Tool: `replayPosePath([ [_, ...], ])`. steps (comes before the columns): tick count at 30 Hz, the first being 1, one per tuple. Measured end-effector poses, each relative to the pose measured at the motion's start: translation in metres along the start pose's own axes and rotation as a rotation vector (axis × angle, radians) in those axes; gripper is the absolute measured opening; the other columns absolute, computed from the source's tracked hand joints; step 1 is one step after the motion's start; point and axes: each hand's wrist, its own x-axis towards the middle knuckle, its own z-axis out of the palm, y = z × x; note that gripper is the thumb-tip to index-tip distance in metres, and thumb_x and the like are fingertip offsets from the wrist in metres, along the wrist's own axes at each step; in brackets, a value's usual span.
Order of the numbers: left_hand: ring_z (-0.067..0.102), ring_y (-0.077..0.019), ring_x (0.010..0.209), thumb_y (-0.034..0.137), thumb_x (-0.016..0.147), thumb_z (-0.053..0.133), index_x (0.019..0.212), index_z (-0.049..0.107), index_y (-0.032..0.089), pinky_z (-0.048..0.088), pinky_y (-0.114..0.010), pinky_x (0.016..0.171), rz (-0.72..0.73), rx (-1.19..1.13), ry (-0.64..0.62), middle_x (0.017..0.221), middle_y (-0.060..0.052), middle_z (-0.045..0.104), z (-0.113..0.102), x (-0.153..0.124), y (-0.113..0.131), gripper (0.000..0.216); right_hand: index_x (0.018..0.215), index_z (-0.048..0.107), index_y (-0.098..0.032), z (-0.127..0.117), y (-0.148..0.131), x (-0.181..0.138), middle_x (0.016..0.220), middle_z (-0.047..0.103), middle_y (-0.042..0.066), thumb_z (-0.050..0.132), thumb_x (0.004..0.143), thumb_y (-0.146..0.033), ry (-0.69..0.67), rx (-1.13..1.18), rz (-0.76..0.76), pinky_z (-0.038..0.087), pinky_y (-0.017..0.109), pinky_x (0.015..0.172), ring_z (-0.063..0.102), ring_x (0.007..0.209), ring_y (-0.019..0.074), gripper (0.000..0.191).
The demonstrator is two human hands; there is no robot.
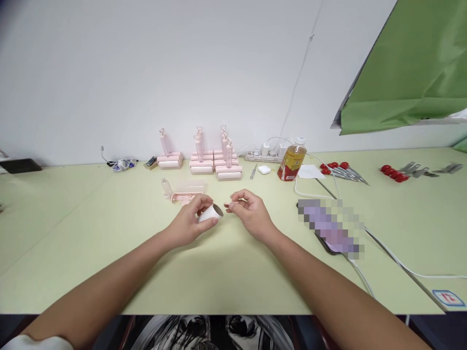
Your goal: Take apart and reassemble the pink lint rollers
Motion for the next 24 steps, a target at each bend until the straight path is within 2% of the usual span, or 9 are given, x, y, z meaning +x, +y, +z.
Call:
replayPosePath([
  [2,0.058,-0.0186,0.084,0.039,0.080,0.063,0.104,0.051,0.023,0.044,-0.031,0.070,-0.007,-0.010,-0.019,0.099,-0.004,0.062,0.001,-0.003,-0.002,0.031,0.072,0.053,-0.019,0.006,0.002,-0.005,0.101,0.065,0.006,0.073,0.071,-0.038,-0.013,-0.025,-0.015,0.053,0.038,0.083,0.068,0.089,0.0201,0.028],
  [6,0.060,-0.0184,0.084,0.041,0.078,0.067,0.101,0.054,0.023,0.046,-0.030,0.070,-0.040,-0.068,0.015,0.095,-0.003,0.063,0.003,-0.008,-0.007,0.032,0.069,0.052,-0.019,0.016,0.005,-0.014,0.108,0.067,0.010,0.068,0.077,-0.037,-0.100,-0.121,-0.017,0.049,0.038,0.088,0.065,0.099,0.0215,0.025],
  [10,0.061,-0.0193,0.085,0.045,0.076,0.069,0.102,0.058,0.023,0.048,-0.030,0.071,-0.057,-0.084,0.041,0.096,-0.003,0.065,0.008,-0.009,-0.012,0.036,0.069,0.052,-0.020,0.020,0.005,-0.019,0.111,0.068,0.011,0.067,0.078,-0.041,-0.092,-0.175,-0.039,0.050,0.038,0.086,0.065,0.100,0.0224,0.027],
  [17,0.061,-0.0190,0.086,0.047,0.076,0.070,0.103,0.060,0.023,0.048,-0.030,0.072,-0.036,-0.103,0.078,0.097,-0.004,0.066,0.010,-0.009,-0.013,0.038,0.074,0.056,-0.020,0.022,0.010,-0.020,0.113,0.065,0.011,0.068,0.078,-0.041,-0.092,-0.126,-0.061,0.051,0.035,0.084,0.065,0.094,0.0198,0.025],
  [24,0.061,-0.0208,0.092,0.047,0.077,0.070,0.104,0.060,0.023,0.048,-0.034,0.081,-0.002,-0.154,0.120,0.101,-0.005,0.066,0.012,-0.010,-0.013,0.037,0.086,0.058,-0.021,0.022,0.019,-0.022,0.119,0.063,0.010,0.064,0.084,-0.040,-0.108,-0.143,-0.101,0.048,0.040,0.094,0.062,0.107,0.0223,0.020],
])
